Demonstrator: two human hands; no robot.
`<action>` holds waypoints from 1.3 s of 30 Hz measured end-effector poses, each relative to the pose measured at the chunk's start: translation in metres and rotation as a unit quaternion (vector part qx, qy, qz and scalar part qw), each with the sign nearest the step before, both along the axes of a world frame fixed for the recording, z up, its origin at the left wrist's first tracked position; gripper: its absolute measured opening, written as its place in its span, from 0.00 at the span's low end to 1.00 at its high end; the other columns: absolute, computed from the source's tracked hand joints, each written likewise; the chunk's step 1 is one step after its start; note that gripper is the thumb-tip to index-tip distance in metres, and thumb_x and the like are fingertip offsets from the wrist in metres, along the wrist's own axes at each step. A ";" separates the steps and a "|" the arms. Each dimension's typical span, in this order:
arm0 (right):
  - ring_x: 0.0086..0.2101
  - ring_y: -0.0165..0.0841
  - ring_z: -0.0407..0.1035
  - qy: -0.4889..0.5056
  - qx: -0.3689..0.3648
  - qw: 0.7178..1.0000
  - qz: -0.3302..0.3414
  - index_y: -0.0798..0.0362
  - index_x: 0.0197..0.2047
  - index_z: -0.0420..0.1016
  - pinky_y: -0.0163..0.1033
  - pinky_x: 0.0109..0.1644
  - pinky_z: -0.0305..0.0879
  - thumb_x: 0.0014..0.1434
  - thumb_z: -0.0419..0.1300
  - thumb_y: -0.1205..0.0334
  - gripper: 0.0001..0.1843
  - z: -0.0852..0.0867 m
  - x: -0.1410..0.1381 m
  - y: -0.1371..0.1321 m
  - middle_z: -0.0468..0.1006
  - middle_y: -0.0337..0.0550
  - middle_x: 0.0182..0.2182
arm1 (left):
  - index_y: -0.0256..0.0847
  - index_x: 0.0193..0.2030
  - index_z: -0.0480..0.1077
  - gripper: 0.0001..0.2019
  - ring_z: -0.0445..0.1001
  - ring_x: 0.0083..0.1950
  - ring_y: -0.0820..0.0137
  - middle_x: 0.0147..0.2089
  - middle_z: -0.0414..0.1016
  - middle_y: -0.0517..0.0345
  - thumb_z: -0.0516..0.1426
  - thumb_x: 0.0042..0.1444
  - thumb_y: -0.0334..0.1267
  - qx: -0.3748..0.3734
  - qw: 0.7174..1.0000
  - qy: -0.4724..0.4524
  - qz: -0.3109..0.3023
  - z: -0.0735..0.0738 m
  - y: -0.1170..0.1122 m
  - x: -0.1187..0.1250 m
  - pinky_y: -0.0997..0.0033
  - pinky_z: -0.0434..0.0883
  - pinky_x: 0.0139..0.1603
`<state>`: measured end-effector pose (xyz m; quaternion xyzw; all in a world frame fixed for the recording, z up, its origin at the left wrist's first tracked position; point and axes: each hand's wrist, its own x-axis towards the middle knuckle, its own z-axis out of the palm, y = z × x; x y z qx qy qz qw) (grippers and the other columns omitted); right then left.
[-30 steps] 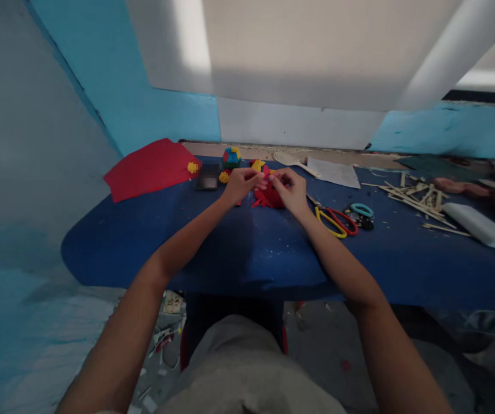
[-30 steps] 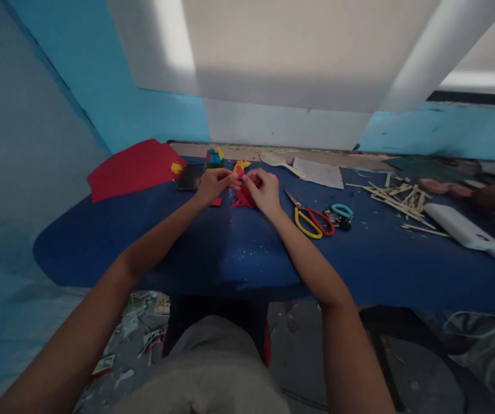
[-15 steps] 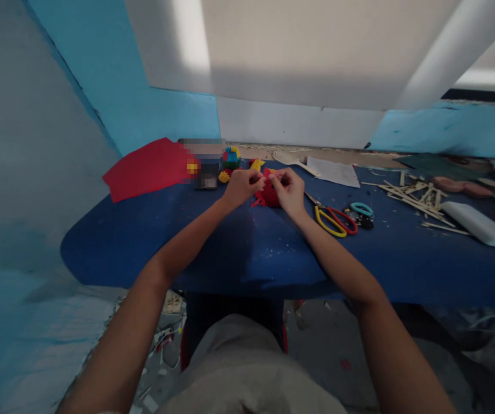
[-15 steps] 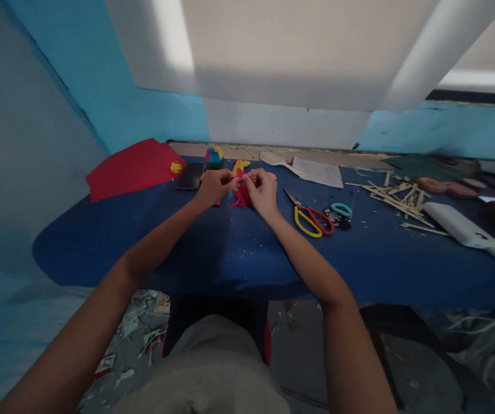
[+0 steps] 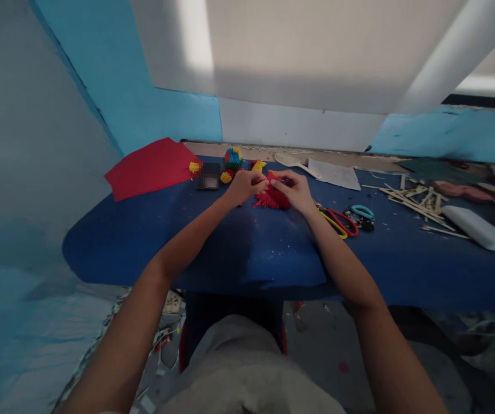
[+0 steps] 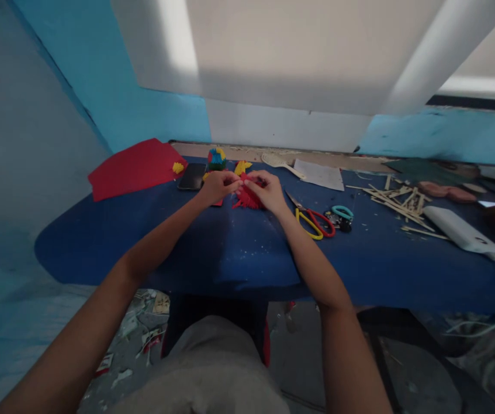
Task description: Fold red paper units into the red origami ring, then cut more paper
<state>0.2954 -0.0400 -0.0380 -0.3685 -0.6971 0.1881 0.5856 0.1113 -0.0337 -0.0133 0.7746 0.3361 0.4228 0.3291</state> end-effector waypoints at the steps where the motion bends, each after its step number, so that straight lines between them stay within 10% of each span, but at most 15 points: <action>1: 0.34 0.33 0.73 -0.007 0.015 1.000 0.000 0.47 0.34 0.80 0.43 0.43 0.70 0.52 0.69 0.46 0.14 0.001 0.002 0.000 0.80 0.39 0.32 | 0.35 0.29 0.73 0.07 0.76 0.27 0.78 0.24 0.76 0.61 0.58 0.58 0.31 -0.008 1.000 -0.007 -0.023 0.001 0.001 -0.001 0.82 0.68 0.27; 9: 0.51 0.39 0.71 -0.100 0.110 0.988 0.030 0.40 0.35 0.84 0.53 0.57 0.68 0.56 0.69 0.51 0.05 0.008 0.014 -0.009 0.75 0.41 0.50 | 0.35 0.33 0.73 0.09 0.74 0.27 0.81 0.29 0.78 0.59 0.57 0.63 0.36 -0.131 0.972 -0.058 -0.185 0.002 0.005 -0.012 0.83 0.70 0.31; 19: 0.58 0.42 0.66 -0.184 0.141 0.973 0.003 0.37 0.37 0.84 0.59 0.64 0.60 0.59 0.66 0.52 0.05 0.013 0.016 -0.012 0.73 0.37 0.57 | 0.36 0.33 0.75 0.07 0.77 0.28 0.77 0.30 0.80 0.55 0.57 0.61 0.30 -0.319 0.928 -0.050 -0.187 0.007 0.002 -0.015 0.81 0.71 0.28; 26: 0.39 0.37 0.76 0.001 -0.021 0.999 -0.039 0.48 0.40 0.81 0.49 0.51 0.71 0.59 0.63 0.46 0.15 0.011 0.008 -0.010 0.82 0.44 0.37 | 0.34 0.30 0.74 0.07 0.76 0.28 0.78 0.27 0.79 0.58 0.59 0.58 0.33 -0.123 0.986 -0.044 -0.102 0.001 0.004 -0.009 0.80 0.71 0.30; 32: 0.31 0.30 0.73 0.140 -0.283 0.945 0.082 0.49 0.31 0.80 0.39 0.41 0.71 0.46 0.72 0.46 0.16 0.012 0.004 -0.013 0.80 0.40 0.30 | 0.36 0.31 0.77 0.05 0.74 0.27 0.76 0.26 0.78 0.60 0.59 0.55 0.32 0.043 0.998 0.040 -0.036 -0.007 0.007 -0.005 0.78 0.69 0.30; 39: 0.32 0.30 0.71 0.097 -0.290 0.947 0.099 0.49 0.29 0.82 0.38 0.40 0.67 0.41 0.73 0.47 0.17 0.016 0.005 -0.020 0.81 0.39 0.31 | 0.36 0.34 0.79 0.06 0.74 0.29 0.76 0.28 0.80 0.59 0.59 0.55 0.33 0.107 0.992 0.065 -0.030 -0.008 0.009 -0.007 0.77 0.69 0.33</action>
